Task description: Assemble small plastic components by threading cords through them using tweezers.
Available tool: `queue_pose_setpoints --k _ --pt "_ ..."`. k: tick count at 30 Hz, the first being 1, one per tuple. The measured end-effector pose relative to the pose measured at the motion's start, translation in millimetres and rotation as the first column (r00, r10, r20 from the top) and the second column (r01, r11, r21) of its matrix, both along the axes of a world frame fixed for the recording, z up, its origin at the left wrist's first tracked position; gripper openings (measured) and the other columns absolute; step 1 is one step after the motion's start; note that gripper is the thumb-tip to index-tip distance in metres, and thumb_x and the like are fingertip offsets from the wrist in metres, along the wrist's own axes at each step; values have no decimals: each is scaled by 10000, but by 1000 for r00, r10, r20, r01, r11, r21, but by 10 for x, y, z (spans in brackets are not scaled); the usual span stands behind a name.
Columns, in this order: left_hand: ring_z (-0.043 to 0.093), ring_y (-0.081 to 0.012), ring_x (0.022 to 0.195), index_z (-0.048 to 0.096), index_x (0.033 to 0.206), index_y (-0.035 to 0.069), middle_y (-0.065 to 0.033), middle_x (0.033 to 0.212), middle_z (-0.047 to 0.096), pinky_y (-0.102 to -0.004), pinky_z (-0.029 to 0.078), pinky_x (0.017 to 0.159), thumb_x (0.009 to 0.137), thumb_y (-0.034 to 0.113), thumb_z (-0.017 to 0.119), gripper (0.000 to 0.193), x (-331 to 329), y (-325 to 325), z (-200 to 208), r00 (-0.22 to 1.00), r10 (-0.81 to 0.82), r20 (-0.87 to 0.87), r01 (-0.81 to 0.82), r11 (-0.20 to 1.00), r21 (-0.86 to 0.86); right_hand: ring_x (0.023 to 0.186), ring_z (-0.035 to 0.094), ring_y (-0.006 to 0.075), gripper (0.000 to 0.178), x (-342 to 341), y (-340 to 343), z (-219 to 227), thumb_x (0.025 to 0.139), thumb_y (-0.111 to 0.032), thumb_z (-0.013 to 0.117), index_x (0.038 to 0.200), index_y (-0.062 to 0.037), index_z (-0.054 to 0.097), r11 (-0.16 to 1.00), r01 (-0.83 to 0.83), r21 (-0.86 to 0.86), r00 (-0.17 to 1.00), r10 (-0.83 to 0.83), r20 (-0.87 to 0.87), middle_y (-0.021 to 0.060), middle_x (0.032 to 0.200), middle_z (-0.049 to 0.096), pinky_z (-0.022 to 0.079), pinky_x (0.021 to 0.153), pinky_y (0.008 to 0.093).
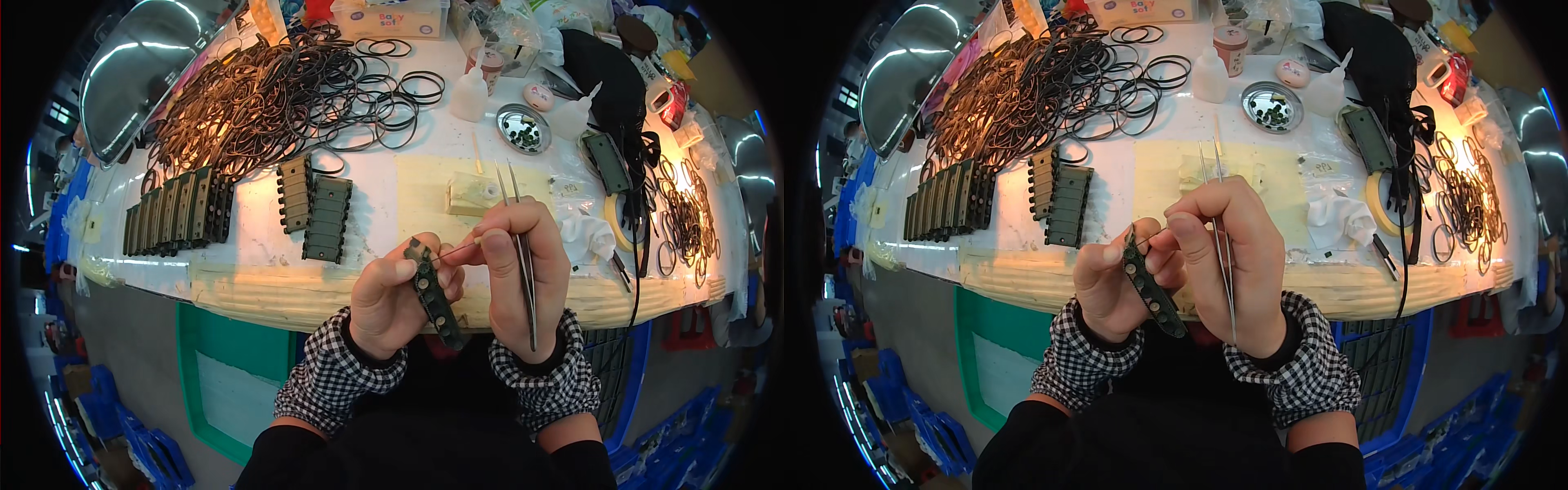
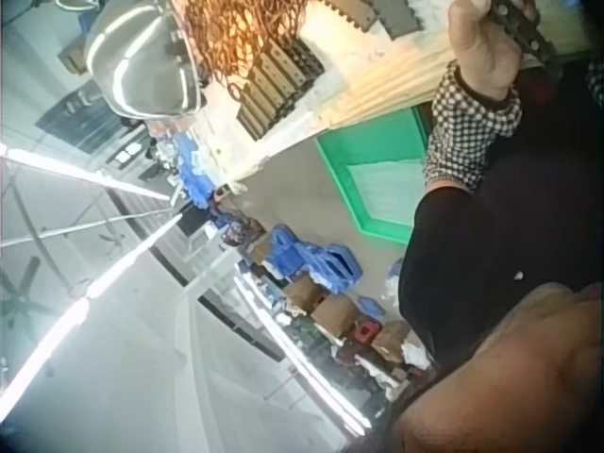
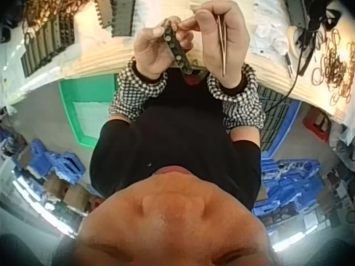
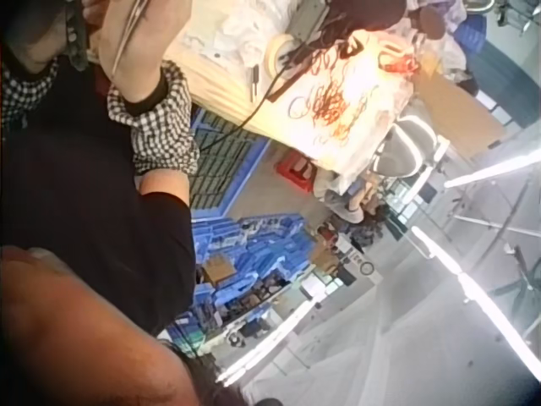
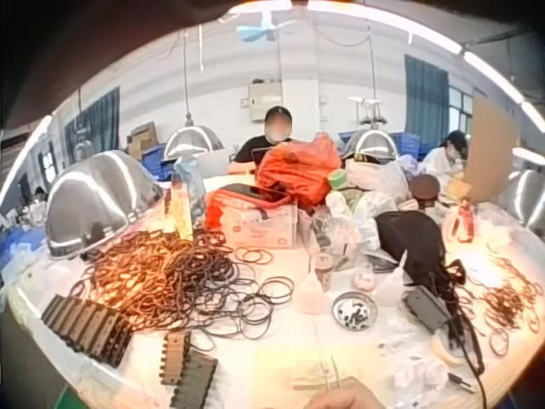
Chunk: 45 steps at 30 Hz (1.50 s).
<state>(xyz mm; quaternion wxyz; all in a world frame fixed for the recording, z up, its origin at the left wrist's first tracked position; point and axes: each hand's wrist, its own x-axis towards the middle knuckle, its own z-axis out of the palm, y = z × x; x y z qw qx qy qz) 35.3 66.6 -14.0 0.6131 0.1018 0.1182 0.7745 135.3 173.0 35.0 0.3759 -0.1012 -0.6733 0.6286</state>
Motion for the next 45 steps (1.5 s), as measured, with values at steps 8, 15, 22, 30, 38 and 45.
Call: queue_pose_setpoints --k 8,15,22,30,38,45 --pt "518 -211 835 522 902 80 -70 819 564 -306 399 770 814 270 594 221 13 -1 19 1000 7 9 -6 1000 -24 648 605 107 81 21 -11 41 969 -76 480 958 5 473 997 -33 -67 999 34 11 77 787 571 509 576 219" --pt "516 -210 833 515 898 69 -81 827 558 -309 398 772 813 276 592 237 3 5 -7 1000 -1 7 1 1000 28 665 611 116 104 31 -20 53 974 -91 473 948 9 476 991 -32 -131 998 25 -58 72 805 555 514 613 223" --pt "481 -177 764 468 834 63 -92 827 538 -284 394 696 777 243 617 240 -53 -16 258 767 211 -606 -296 954 -41 762 592 119 114 141 192 78 969 -91 483 929 15 493 975 206 83 978 -208 18 68 886 516 482 702 228" --pt "535 -161 702 504 864 -3 -106 816 554 -268 453 669 639 -18 619 252 -66 91 277 -331 319 -888 -528 718 454 701 501 144 59 157 228 131 922 -63 548 907 -8 531 887 204 414 977 -212 -27 66 801 559 432 641 256" --pt "545 -245 594 546 796 25 -83 707 553 -310 456 553 568 15 664 257 -64 152 232 -381 343 -859 -573 641 511 749 438 125 137 123 198 122 984 -160 464 925 -38 480 820 73 568 984 -154 95 84 796 636 427 707 238" --pt "546 -252 591 550 790 27 -85 701 553 -315 455 551 571 22 668 249 -63 156 249 -395 332 -856 -572 640 512 687 517 212 95 78 145 132 808 -6 668 871 -12 598 858 159 489 983 -183 0 73 761 573 445 584 295"
